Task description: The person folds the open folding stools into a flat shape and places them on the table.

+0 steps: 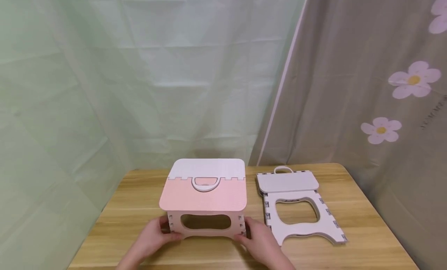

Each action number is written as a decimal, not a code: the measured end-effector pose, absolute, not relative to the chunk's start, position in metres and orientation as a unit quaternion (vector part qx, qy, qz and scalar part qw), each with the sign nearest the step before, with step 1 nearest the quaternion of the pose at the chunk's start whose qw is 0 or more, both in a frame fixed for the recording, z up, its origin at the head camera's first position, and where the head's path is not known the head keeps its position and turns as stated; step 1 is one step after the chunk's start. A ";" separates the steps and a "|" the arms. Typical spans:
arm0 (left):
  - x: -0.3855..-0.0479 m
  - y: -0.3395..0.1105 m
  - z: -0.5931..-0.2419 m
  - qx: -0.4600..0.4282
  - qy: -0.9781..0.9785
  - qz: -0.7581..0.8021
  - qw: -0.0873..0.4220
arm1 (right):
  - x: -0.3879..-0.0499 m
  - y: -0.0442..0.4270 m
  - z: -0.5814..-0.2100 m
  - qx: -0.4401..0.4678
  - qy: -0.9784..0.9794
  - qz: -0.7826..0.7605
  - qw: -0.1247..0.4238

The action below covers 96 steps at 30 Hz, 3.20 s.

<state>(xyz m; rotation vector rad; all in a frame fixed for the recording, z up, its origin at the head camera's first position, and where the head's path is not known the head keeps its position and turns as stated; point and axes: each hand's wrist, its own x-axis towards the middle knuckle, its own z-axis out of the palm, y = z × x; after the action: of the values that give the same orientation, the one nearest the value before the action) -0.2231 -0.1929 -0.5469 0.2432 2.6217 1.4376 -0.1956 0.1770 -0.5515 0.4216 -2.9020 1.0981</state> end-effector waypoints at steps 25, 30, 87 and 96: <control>-0.222 -0.193 -0.547 0.103 0.862 0.492 0.072 | -0.193 0.175 -0.549 0.115 -0.931 0.347 0.005; -0.223 -0.193 -0.545 0.101 0.864 0.487 0.083 | -0.192 0.174 -0.550 0.114 -0.925 0.362 0.007; -0.225 -0.196 -0.540 0.118 0.868 0.473 0.089 | -0.192 0.167 -0.546 0.112 -0.918 0.381 -0.019; -0.226 -0.196 -0.544 0.129 0.866 0.476 0.084 | -0.192 0.166 -0.546 0.106 -0.922 0.371 -0.016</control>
<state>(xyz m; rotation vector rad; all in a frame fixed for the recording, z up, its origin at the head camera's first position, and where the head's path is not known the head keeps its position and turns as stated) -0.2260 -0.1959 -0.5441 0.3851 2.5844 1.4203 -0.1916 0.1660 -0.5457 0.3358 -2.9274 1.1783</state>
